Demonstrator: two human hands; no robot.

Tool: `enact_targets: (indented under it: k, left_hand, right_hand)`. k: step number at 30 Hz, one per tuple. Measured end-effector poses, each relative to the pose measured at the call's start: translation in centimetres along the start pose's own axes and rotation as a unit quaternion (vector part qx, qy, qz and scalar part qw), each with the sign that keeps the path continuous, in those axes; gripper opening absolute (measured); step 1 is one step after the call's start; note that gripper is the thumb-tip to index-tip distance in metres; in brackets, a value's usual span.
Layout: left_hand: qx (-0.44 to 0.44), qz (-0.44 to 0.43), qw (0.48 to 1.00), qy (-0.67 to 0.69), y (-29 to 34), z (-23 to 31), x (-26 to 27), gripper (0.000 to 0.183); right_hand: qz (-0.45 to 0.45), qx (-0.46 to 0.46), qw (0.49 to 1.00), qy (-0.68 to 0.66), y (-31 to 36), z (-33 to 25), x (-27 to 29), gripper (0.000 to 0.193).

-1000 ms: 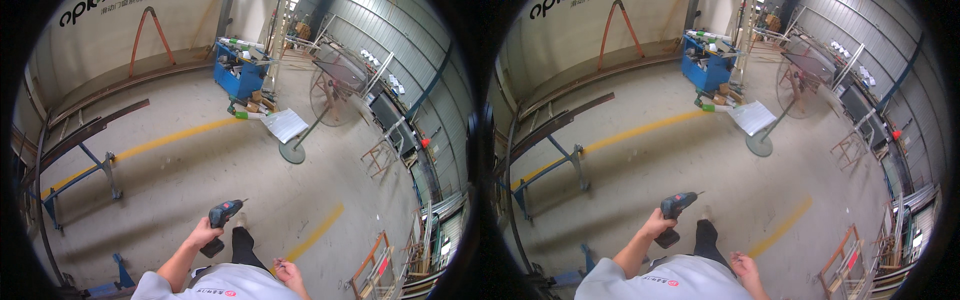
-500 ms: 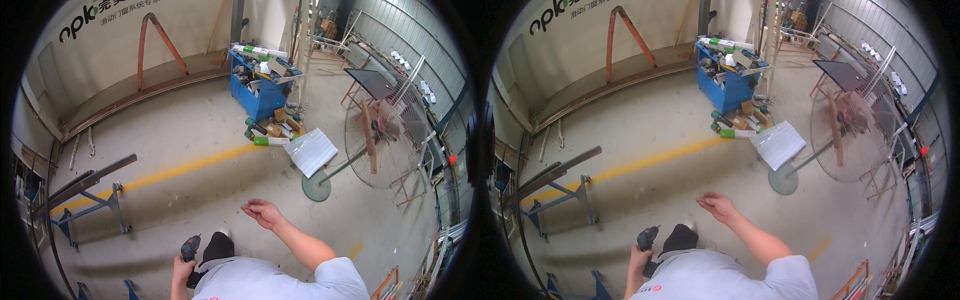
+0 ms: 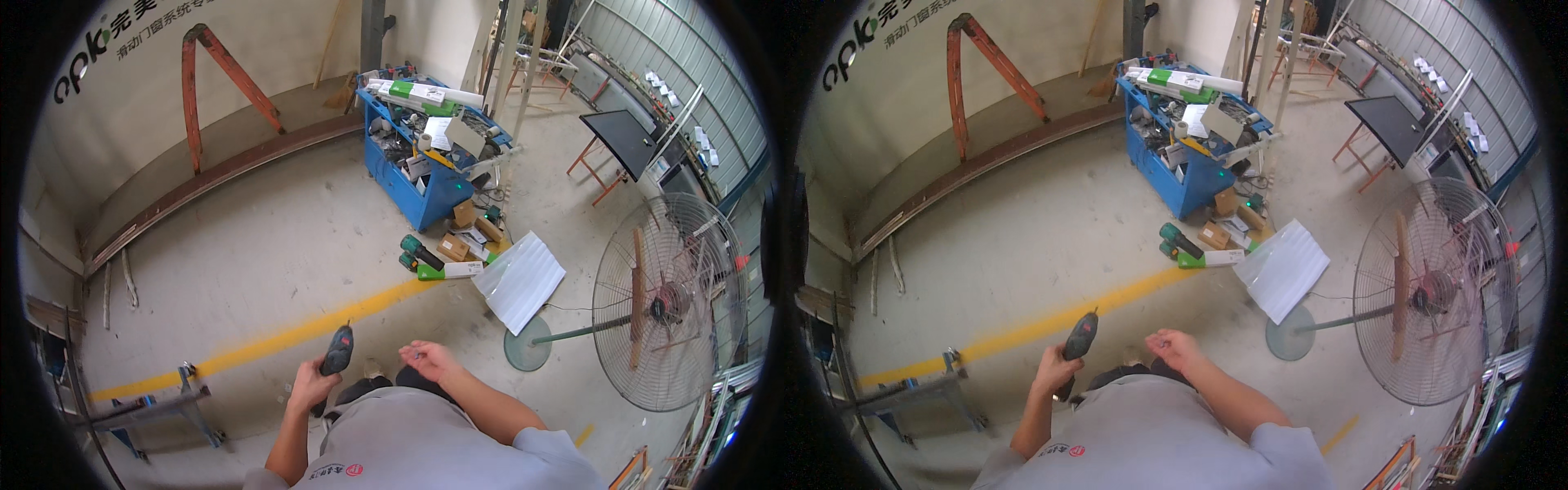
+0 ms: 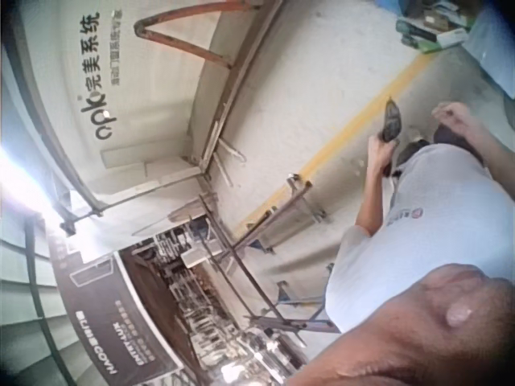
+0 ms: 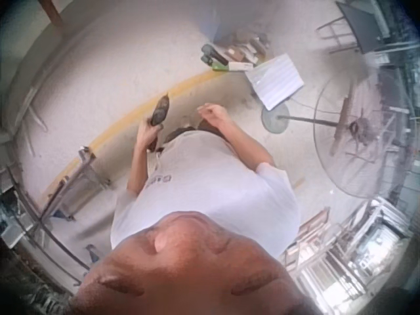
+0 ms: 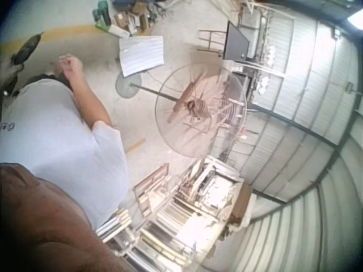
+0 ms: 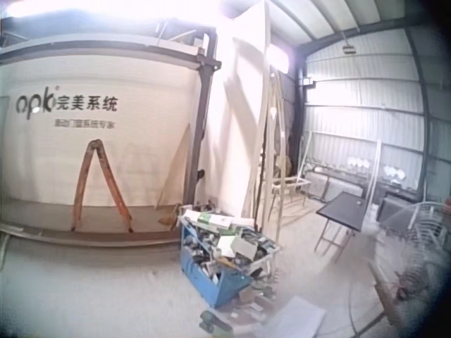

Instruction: The person drills holes into metal frame pieces using a power drill, secures several components together with screws and a screwdriver, assembles a small blue metal bracket by hand, and picks up a hand grinder at a workbench.

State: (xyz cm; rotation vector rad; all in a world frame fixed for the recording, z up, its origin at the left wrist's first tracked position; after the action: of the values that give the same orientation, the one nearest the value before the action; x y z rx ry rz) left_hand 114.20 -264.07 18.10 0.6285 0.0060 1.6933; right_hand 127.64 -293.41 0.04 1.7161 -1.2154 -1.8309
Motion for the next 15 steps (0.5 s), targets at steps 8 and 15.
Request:
enact_targets:
  k: [8,15]
  left_hand:
    - [-0.050,0.024,0.997,0.054,-20.6,8.0,4.7,0.034]
    - [0.127,0.091,0.986,0.051,-33.3,7.3,4.6,0.024]
  right_hand:
    - [-0.085,0.108,0.990,-0.041,-13.9,-30.4,-16.8,0.030]
    - [0.037,0.144,0.989,0.004,-24.4,-52.7,-32.8,0.030]
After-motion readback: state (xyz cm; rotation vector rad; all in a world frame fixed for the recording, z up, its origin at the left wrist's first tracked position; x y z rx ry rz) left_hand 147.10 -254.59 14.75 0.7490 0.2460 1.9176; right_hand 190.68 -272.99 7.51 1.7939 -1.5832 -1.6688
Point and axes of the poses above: each hand's wrist, its own y-axis away from the middle knuckle, its own x-axis out of the back of the hand, z = x × y, the point moved 1 cm from there along -y, towards the middle knuckle, and after that the axes turned 11 degrees about -x, right-handed, at the moved point
